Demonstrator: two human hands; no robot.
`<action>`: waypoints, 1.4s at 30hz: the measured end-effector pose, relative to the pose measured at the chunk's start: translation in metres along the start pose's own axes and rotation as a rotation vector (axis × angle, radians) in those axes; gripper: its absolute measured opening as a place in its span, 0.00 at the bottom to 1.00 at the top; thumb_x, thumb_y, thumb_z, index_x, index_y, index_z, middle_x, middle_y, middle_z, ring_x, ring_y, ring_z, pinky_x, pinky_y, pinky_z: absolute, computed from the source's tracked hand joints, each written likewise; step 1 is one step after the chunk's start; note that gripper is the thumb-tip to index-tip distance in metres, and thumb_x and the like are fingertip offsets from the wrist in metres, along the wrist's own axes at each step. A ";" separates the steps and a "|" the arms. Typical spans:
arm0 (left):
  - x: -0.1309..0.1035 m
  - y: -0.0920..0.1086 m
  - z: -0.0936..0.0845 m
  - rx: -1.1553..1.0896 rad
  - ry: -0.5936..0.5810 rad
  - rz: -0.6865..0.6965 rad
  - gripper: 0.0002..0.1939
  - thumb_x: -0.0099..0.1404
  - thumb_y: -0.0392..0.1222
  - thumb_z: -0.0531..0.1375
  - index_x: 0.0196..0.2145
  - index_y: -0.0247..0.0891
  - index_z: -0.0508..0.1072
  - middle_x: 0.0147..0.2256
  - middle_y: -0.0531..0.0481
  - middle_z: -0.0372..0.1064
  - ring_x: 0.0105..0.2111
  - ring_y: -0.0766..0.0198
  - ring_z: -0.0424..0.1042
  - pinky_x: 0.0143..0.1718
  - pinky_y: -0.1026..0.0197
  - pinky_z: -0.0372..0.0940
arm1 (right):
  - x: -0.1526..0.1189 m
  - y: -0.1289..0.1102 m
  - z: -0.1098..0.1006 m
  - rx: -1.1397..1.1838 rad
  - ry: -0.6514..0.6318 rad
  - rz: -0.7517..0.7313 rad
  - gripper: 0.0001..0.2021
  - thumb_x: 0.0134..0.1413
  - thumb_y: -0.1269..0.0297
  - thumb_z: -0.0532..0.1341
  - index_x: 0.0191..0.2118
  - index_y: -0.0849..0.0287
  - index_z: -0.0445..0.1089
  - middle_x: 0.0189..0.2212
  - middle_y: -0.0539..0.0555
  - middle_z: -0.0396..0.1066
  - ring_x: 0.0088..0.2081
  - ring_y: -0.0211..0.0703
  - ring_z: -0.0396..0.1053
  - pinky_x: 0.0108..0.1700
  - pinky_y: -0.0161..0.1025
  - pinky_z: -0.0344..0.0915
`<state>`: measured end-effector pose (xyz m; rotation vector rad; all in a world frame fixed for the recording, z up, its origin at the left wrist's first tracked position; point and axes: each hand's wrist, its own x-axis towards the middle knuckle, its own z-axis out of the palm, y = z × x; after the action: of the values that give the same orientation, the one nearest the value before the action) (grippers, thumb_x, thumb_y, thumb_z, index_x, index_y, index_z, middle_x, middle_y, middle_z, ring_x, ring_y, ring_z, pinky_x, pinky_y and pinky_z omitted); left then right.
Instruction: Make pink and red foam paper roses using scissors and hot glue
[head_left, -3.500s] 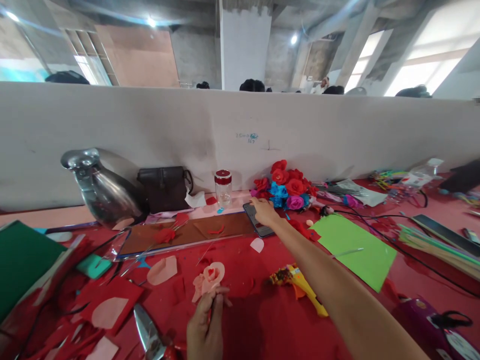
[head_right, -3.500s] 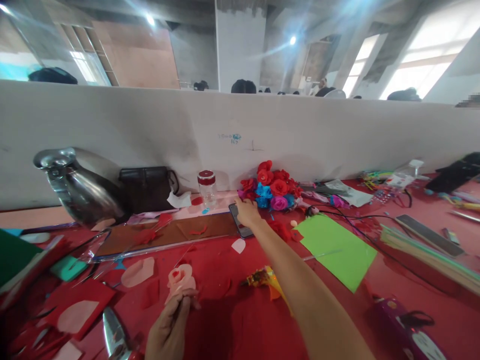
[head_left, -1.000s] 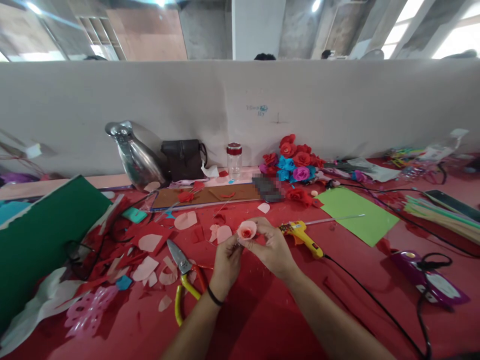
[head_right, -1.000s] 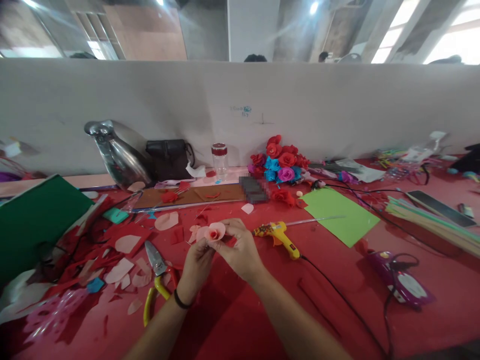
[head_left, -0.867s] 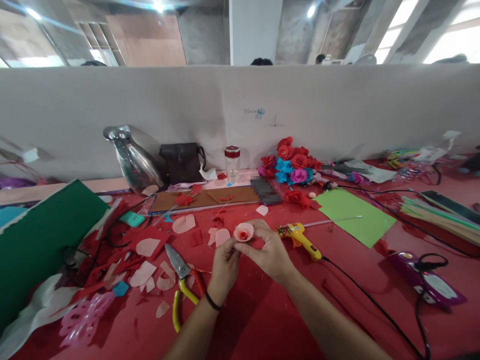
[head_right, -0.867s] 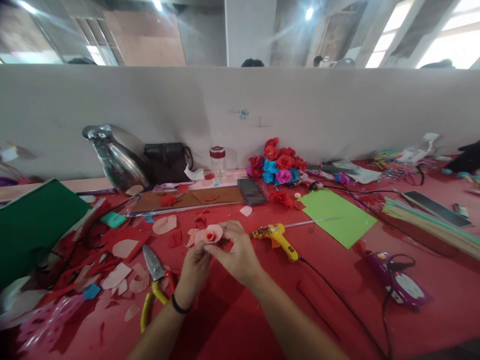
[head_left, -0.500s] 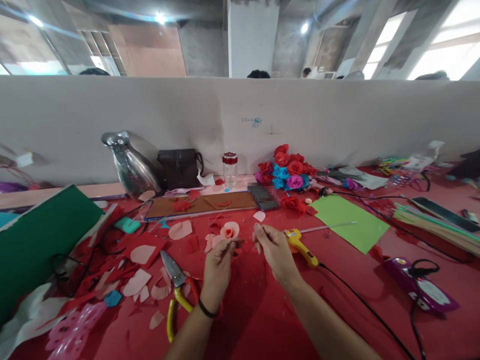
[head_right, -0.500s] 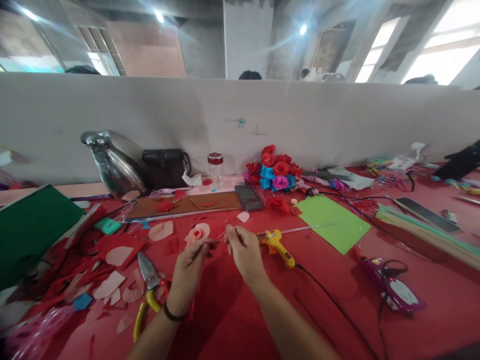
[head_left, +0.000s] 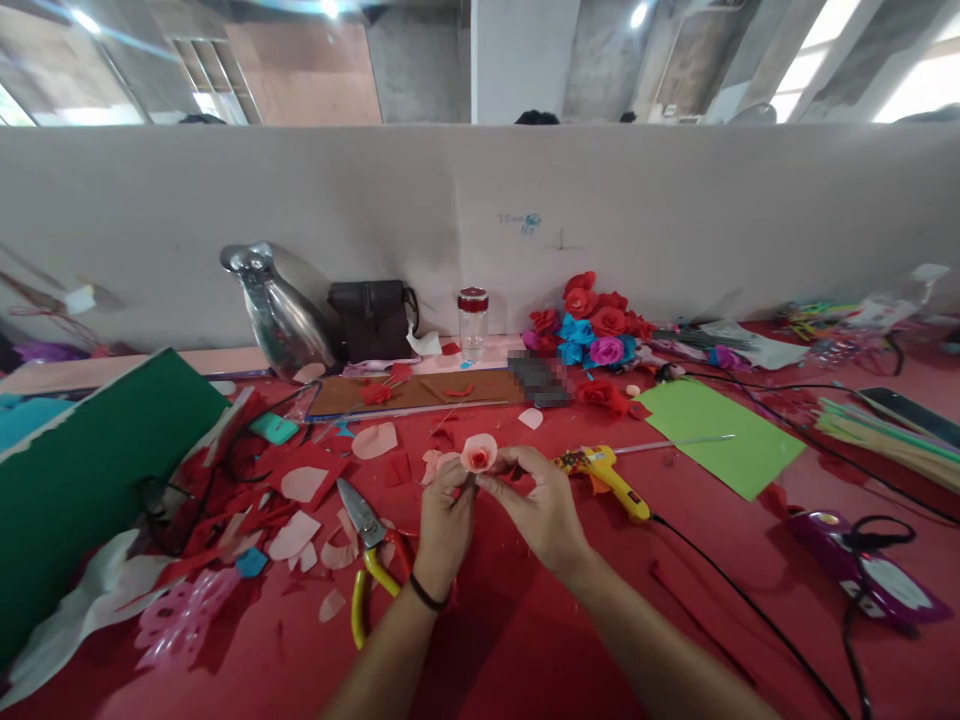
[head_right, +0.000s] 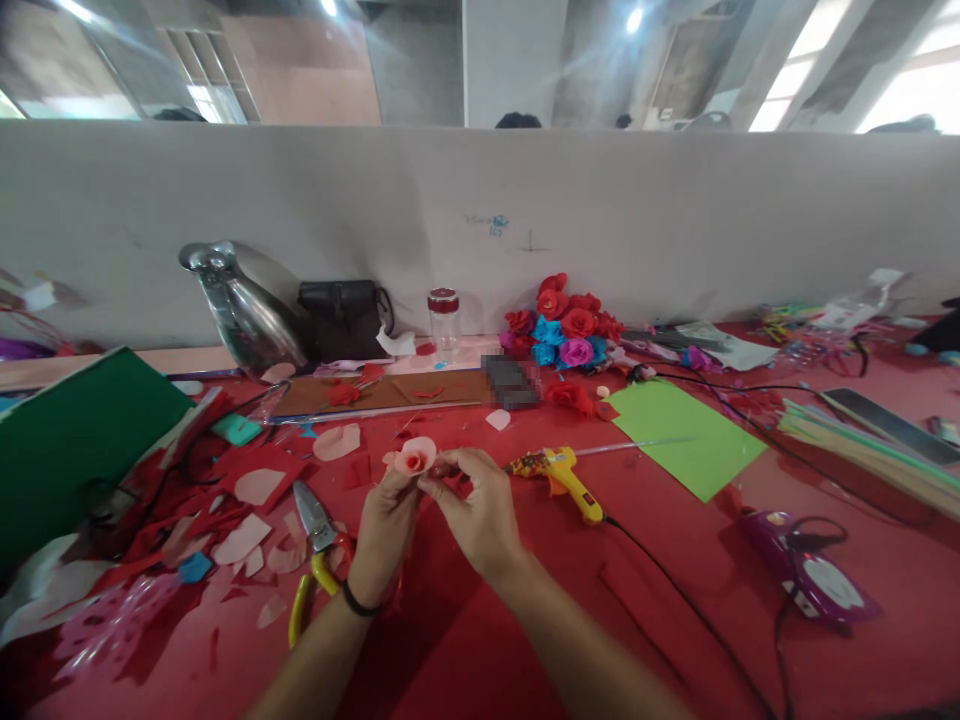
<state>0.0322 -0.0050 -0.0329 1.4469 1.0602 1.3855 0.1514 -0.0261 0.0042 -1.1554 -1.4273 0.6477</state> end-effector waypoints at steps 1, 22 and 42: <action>-0.001 0.001 0.001 0.009 -0.009 -0.013 0.08 0.56 0.39 0.57 0.28 0.38 0.77 0.29 0.47 0.73 0.31 0.60 0.68 0.37 0.59 0.64 | 0.000 0.001 0.000 -0.004 -0.004 0.003 0.01 0.47 0.68 0.63 0.29 0.56 0.71 0.27 0.50 0.71 0.30 0.40 0.66 0.35 0.36 0.63; -0.001 0.020 -0.003 -0.153 0.081 -0.161 0.10 0.50 0.42 0.63 0.32 0.36 0.78 0.33 0.45 0.76 0.35 0.59 0.72 0.40 0.57 0.65 | -0.002 0.009 -0.001 -0.312 0.072 -0.247 0.04 0.53 0.67 0.58 0.32 0.55 0.71 0.31 0.54 0.71 0.35 0.45 0.67 0.40 0.44 0.62; -0.003 0.024 -0.004 -0.313 0.139 -0.173 0.06 0.49 0.40 0.65 0.27 0.37 0.78 0.28 0.50 0.75 0.32 0.63 0.71 0.40 0.60 0.65 | -0.009 -0.005 -0.002 -0.138 0.085 -0.292 0.09 0.48 0.74 0.58 0.36 0.56 0.66 0.29 0.53 0.70 0.33 0.43 0.68 0.37 0.41 0.65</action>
<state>0.0285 -0.0141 -0.0107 1.0221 0.9787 1.4668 0.1504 -0.0368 0.0052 -1.0400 -1.5483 0.2964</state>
